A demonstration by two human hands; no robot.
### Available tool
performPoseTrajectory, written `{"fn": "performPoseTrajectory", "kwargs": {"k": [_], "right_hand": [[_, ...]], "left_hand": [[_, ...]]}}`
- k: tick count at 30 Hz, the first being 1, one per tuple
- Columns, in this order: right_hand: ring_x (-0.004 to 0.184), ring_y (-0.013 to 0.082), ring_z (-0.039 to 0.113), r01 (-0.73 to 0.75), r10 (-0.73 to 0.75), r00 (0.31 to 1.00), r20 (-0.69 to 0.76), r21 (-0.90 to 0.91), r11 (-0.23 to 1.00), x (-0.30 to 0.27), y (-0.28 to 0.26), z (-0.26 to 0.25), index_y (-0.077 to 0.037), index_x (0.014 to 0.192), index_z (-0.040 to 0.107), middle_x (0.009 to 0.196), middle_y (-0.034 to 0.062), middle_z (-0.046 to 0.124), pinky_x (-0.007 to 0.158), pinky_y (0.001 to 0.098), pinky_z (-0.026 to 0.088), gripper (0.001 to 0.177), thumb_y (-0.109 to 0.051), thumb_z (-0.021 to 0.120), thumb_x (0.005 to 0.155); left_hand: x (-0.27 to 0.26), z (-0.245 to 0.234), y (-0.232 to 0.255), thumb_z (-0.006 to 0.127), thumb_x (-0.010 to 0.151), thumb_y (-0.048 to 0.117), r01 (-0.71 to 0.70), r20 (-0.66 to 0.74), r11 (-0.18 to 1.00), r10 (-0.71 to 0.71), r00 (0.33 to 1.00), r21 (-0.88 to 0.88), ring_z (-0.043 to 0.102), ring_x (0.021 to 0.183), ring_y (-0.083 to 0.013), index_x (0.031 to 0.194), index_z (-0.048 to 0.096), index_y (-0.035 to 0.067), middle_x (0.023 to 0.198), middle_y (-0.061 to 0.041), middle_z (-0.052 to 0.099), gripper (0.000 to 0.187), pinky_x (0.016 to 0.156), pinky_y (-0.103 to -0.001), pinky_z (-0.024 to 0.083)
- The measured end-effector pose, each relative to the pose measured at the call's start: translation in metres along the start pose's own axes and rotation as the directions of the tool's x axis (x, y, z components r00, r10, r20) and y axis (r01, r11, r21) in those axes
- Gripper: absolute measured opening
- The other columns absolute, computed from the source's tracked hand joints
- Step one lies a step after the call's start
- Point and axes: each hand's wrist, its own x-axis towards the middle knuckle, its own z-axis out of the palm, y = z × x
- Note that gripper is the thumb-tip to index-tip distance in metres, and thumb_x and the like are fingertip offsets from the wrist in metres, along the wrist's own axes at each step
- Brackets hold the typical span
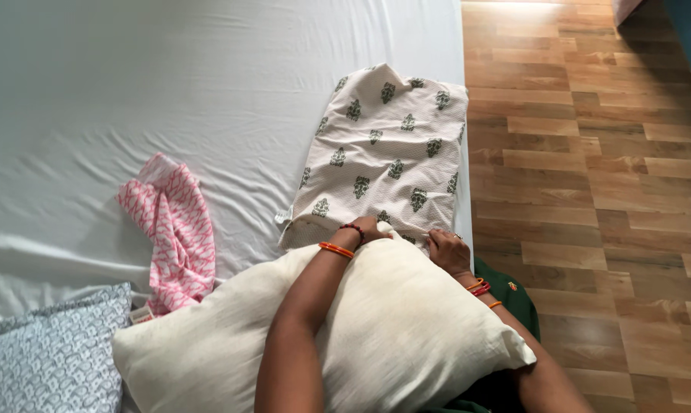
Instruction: The person puts a patterned pillowcase onto a pillow by sliding the pillow into the opening and then zipping it closed.
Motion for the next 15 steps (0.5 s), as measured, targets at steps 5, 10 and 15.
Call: {"fn": "performPoseTrajectory", "kwargs": {"k": [5,10,15], "right_hand": [[0.082,0.0333,0.072,0.089,-0.096,0.988,-0.121,-0.062,0.994,-0.002,-0.006,0.001,-0.007,0.101,0.073,0.102,0.0136,0.074,0.069,0.0413,0.059,0.037,-0.037,0.074,0.079],[0.089,0.0274,0.074,0.04,-0.043,0.999,-0.006,-0.253,0.967,0.015,-0.036,-0.021,-0.017,0.113,0.071,0.106,0.0046,0.071,0.071,0.0389,0.06,0.024,-0.024,0.068,0.09],[0.073,0.0313,0.073,0.028,-0.014,0.998,0.067,-0.22,0.975,0.027,-0.045,-0.029,-0.01,0.101,0.069,0.09,0.0124,0.068,0.057,0.0414,0.059,0.039,-0.038,0.073,0.074]], "left_hand": [[0.003,-0.002,-0.004,0.076,0.074,0.067,-0.036,-0.054,0.999,0.036,0.998,0.008,0.057,0.131,-0.036,0.139,0.057,0.0,0.143,-0.022,0.06,0.096,0.108,-0.043,0.047],[0.029,0.008,-0.019,0.08,0.074,0.06,-0.051,-0.073,0.998,0.049,0.996,-0.026,0.048,0.14,-0.0348,0.158,0.031,0.006,0.151,-0.02,0.05,0.111,0.114,-0.041,0.041],[0.03,0.009,-0.024,0.079,0.078,0.054,-0.122,-0.144,0.991,0.113,0.983,-0.056,0.047,0.141,-0.0337,0.158,0.032,0.011,0.153,-0.018,0.048,0.103,0.115,-0.041,0.04]]}}
